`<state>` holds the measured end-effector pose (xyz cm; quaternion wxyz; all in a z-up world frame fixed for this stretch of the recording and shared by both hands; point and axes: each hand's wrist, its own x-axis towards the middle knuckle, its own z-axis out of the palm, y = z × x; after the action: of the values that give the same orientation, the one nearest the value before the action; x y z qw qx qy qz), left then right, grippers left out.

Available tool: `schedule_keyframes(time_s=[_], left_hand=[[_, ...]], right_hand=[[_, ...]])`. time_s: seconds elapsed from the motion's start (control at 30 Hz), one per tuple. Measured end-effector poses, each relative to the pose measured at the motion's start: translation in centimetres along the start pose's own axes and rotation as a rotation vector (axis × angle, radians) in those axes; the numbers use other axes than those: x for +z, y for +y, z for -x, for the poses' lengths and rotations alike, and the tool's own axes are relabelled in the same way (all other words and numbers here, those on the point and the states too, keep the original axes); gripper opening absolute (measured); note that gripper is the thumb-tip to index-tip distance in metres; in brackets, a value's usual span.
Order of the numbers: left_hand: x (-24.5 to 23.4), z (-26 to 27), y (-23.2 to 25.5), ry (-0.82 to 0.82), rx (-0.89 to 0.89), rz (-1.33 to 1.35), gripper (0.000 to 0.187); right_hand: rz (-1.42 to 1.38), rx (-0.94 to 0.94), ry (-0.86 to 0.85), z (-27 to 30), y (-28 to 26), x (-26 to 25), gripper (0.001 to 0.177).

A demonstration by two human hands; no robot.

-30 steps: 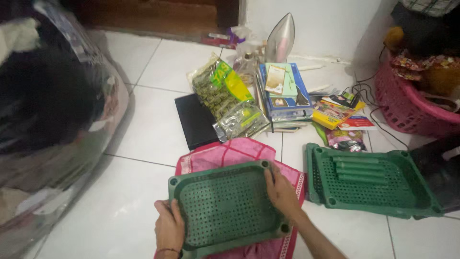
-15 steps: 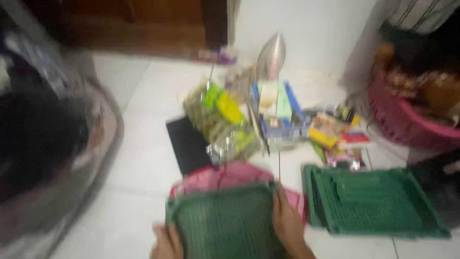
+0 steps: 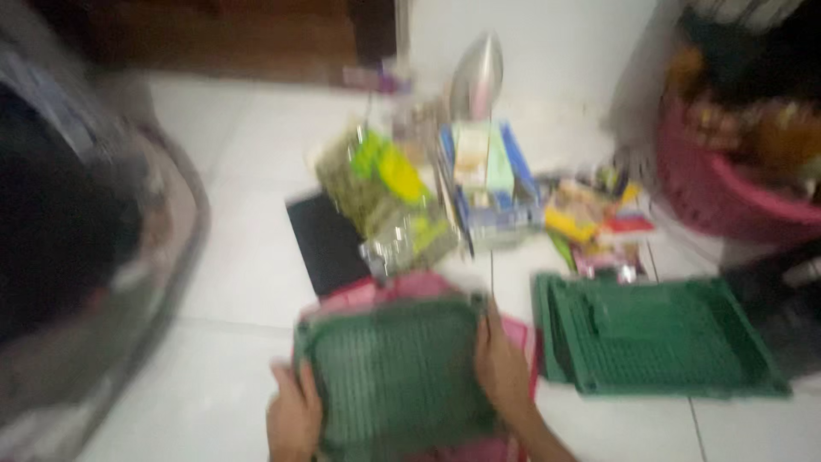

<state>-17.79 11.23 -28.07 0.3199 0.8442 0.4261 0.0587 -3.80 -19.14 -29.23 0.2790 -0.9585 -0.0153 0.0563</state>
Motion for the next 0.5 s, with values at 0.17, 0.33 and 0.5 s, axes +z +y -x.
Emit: schedule_keyframes(time_s=[0.17,0.33,0.5], left_hand=[[3.2,0.8,-1.8,-0.021,0.058,0.029,0.05],[2.4,-0.7,-0.2,-0.076,0.0,-0.044,0.047],[-0.1,1.8,0.6,-0.031,0.098,0.067,0.045]], right_hand=[[0.031,-0.151,0.077,-1.1,-0.8,1.1,0.059],[-0.005,-0.121,0.058,-2.4,-1.2,1.8,0.06],[-0.072,-0.096,0.068,-0.5,-0.4,-0.1,0.05]])
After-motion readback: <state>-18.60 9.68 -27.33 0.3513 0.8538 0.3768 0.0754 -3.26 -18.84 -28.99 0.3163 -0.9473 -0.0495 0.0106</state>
